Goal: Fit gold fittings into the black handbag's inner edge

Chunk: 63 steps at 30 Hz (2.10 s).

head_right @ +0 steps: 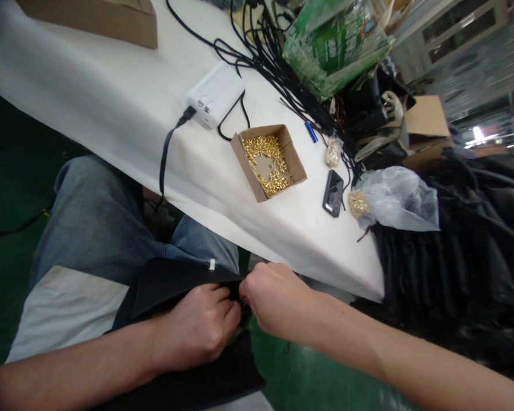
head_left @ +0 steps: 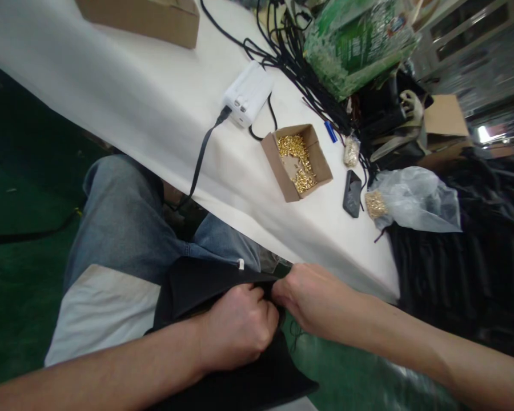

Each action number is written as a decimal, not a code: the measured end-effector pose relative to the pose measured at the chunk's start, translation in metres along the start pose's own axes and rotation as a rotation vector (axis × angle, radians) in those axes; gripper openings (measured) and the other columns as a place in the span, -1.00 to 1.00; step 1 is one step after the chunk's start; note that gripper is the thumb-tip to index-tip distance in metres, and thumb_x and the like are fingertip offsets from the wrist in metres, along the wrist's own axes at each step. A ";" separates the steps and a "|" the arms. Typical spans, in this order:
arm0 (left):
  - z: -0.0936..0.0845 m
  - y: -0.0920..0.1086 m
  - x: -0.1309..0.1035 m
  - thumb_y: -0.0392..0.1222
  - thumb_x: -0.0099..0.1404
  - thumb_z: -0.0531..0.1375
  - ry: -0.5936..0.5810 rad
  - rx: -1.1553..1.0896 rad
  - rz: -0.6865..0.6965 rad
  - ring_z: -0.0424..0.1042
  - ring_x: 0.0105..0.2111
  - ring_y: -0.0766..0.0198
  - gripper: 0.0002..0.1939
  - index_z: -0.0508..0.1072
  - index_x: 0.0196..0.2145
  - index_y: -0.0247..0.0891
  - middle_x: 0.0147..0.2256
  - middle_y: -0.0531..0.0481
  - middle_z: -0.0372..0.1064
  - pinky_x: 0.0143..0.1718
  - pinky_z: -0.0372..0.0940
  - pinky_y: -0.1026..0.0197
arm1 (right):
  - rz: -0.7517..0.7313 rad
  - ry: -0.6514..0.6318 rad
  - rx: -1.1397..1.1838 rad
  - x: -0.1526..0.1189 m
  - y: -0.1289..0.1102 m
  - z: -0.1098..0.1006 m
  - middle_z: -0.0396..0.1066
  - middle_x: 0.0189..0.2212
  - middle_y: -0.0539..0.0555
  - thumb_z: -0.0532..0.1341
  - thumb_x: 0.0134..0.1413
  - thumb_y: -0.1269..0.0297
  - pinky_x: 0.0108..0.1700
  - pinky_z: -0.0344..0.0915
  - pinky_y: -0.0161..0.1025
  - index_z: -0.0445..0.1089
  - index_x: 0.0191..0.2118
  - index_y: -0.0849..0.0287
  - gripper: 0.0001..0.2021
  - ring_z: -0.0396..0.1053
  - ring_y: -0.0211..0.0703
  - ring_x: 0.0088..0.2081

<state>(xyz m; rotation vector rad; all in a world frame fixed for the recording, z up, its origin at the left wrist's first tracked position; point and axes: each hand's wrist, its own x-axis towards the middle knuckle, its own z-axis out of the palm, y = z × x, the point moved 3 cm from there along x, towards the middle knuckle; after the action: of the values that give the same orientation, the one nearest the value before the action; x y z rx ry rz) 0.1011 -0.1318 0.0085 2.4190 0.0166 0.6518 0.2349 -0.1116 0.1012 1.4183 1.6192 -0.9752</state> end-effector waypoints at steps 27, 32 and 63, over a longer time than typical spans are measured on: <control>-0.006 -0.011 0.000 -0.32 0.43 0.17 0.122 -0.073 -0.088 0.36 -0.48 0.16 -0.77 0.41 -0.42 -0.22 -0.50 0.02 0.41 -0.42 0.24 0.05 | -0.121 0.031 0.189 -0.006 0.010 -0.006 0.53 -0.47 0.06 0.16 0.33 0.43 -0.40 0.02 -0.26 0.49 -0.34 0.17 -0.79 0.35 -0.19 -0.45; -0.005 -0.010 -0.001 -0.35 0.40 0.19 0.163 -0.074 -0.073 0.31 -0.48 0.17 -0.79 0.41 -0.42 -0.23 -0.51 0.01 0.39 -0.41 0.20 0.07 | -0.090 0.041 0.208 -0.003 0.010 -0.005 0.51 -0.48 0.07 0.17 0.31 0.42 -0.42 -0.01 -0.26 0.49 -0.36 0.19 -0.79 0.29 -0.23 -0.50; -0.010 -0.012 0.000 -0.37 0.37 0.18 0.185 -0.088 -0.113 0.32 -0.51 0.16 -0.79 0.44 -0.44 -0.23 -0.52 0.02 0.40 -0.44 0.21 0.03 | -0.125 -0.007 0.298 -0.011 0.013 -0.012 0.53 -0.47 0.03 0.14 0.34 0.47 -0.35 0.08 -0.28 0.48 -0.33 0.16 -0.77 0.43 -0.22 -0.43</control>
<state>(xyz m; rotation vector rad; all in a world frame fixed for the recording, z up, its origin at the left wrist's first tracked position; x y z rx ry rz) 0.0987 -0.1165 0.0083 2.2480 0.1949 0.8047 0.2484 -0.1038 0.1153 1.5182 1.6230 -1.3376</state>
